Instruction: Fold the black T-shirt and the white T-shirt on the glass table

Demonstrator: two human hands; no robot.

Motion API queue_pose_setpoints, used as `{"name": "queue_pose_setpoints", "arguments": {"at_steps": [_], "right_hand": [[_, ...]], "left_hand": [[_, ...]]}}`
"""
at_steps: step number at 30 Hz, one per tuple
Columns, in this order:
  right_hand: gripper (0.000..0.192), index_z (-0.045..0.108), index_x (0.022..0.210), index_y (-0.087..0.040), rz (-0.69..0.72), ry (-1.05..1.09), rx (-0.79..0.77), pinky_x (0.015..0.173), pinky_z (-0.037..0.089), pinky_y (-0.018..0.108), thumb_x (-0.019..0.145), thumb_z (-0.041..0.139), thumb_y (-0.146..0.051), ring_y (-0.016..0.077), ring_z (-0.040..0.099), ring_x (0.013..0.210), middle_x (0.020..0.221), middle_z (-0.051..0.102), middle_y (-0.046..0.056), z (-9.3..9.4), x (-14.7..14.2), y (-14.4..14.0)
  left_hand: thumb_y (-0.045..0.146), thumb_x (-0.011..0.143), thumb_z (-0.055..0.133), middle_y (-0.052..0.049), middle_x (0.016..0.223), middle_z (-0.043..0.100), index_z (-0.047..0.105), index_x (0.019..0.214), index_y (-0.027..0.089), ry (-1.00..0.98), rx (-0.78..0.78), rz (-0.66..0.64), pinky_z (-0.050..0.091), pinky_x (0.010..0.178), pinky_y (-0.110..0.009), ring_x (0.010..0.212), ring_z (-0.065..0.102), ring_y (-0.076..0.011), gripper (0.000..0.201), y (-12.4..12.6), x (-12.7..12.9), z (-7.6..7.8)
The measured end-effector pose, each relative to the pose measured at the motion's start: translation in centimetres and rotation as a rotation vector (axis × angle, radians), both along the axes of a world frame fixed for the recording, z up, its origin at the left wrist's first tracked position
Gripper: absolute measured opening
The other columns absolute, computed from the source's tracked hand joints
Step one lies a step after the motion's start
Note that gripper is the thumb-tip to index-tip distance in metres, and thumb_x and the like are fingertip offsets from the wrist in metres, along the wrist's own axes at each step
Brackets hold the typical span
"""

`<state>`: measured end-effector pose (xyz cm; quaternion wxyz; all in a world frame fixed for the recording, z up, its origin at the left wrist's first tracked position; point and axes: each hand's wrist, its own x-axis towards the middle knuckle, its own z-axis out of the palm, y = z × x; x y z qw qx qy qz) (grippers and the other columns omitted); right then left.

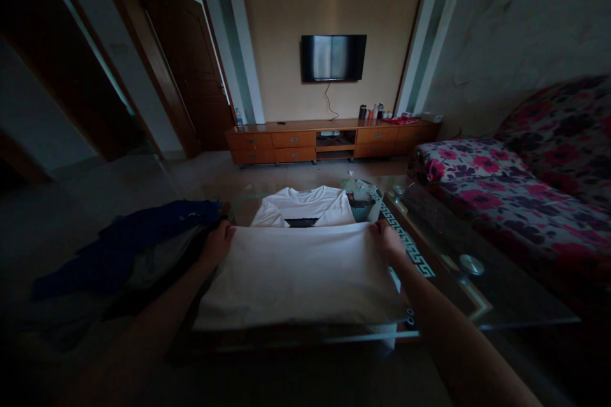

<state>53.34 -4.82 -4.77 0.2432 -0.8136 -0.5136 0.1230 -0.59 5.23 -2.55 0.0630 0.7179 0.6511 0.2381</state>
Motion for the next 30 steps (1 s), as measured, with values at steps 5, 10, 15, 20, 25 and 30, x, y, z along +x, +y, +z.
{"name": "queue_pose_setpoints", "arguments": {"at_steps": [5, 10, 15, 20, 25, 30], "right_hand": [[0.051, 0.053, 0.135, -0.01, -0.108, -0.165, 0.041, 0.094, 0.047, 0.042, 0.099, 0.043, -0.045, 0.0328, 0.06, 0.115, 0.129, 0.058, 0.024, 1.5, -2.9, -1.6], [0.058, 0.05, 0.143, -0.017, 0.133, -0.388, 0.011, 0.104, 0.042, 0.054, 0.101, 0.031, -0.052, 0.0372, 0.049, 0.13, 0.147, 0.047, 0.021, 1.8, -8.3, -5.9], [0.07, 0.031, 0.161, -0.028, 0.23, -0.417, -0.124, 0.118, 0.021, 0.063, 0.101, 0.024, -0.063, 0.0371, 0.018, 0.154, 0.169, 0.021, 0.011, -1.5, -9.5, -9.5], [0.067, 0.028, 0.162, -0.033, 0.264, -0.445, -0.116, 0.122, 0.012, 0.062, 0.102, 0.022, -0.063, 0.0311, 0.017, 0.156, 0.17, 0.02, 0.007, -2.1, -6.2, -9.5], [0.068, 0.029, 0.162, -0.02, 0.232, -0.509, -0.137, 0.123, 0.008, 0.061, 0.103, 0.025, -0.054, 0.0331, 0.017, 0.155, 0.169, 0.021, 0.013, -0.2, -8.3, -9.7], [0.069, 0.02, 0.163, -0.036, 0.369, -0.372, -0.16, 0.115, 0.012, 0.074, 0.101, 0.02, -0.066, 0.0363, 0.007, 0.157, 0.172, 0.01, 0.005, 0.7, -13.4, -12.0]], "left_hand": [[0.034, 0.099, 0.047, -0.015, 0.118, 0.062, 0.056, 0.114, 0.016, 0.128, 0.141, 0.003, 0.047, 0.094, -0.038, 0.11, 0.062, -0.0277, 0.025, -1.9, 0.8, 0.8], [0.035, 0.103, 0.038, -0.014, 0.129, 0.061, 0.063, 0.118, 0.017, 0.275, 0.101, -0.365, 0.041, 0.109, -0.041, 0.122, 0.056, -0.027, 0.035, -7.2, 1.5, 1.5], [0.048, 0.102, 0.038, -0.013, 0.159, 0.043, 0.05, 0.148, 0.019, 0.296, -0.075, -0.406, 0.029, 0.121, -0.046, 0.147, 0.037, -0.029, 0.055, -11.8, 1.8, -1.2], [0.048, 0.104, 0.033, -0.011, 0.166, 0.029, 0.039, 0.157, 0.02, 0.332, -0.089, -0.421, 0.023, 0.124, -0.048, 0.154, 0.024, -0.0282, 0.06, -13.3, 3.0, -2.0], [0.039, 0.103, 0.037, -0.012, 0.161, 0.04, 0.053, 0.147, 0.016, 0.381, 0.077, -0.399, 0.017, 0.127, -0.046, 0.153, 0.029, -0.0279, 0.052, -15.3, 5.6, 0.0], [0.049, 0.104, 0.033, -0.01, 0.164, 0.035, 0.043, 0.154, 0.02, 0.376, -0.047, -0.461, 0.024, 0.124, -0.046, 0.153, 0.029, -0.0279, 0.059, -18.1, 6.4, -0.3]]}}
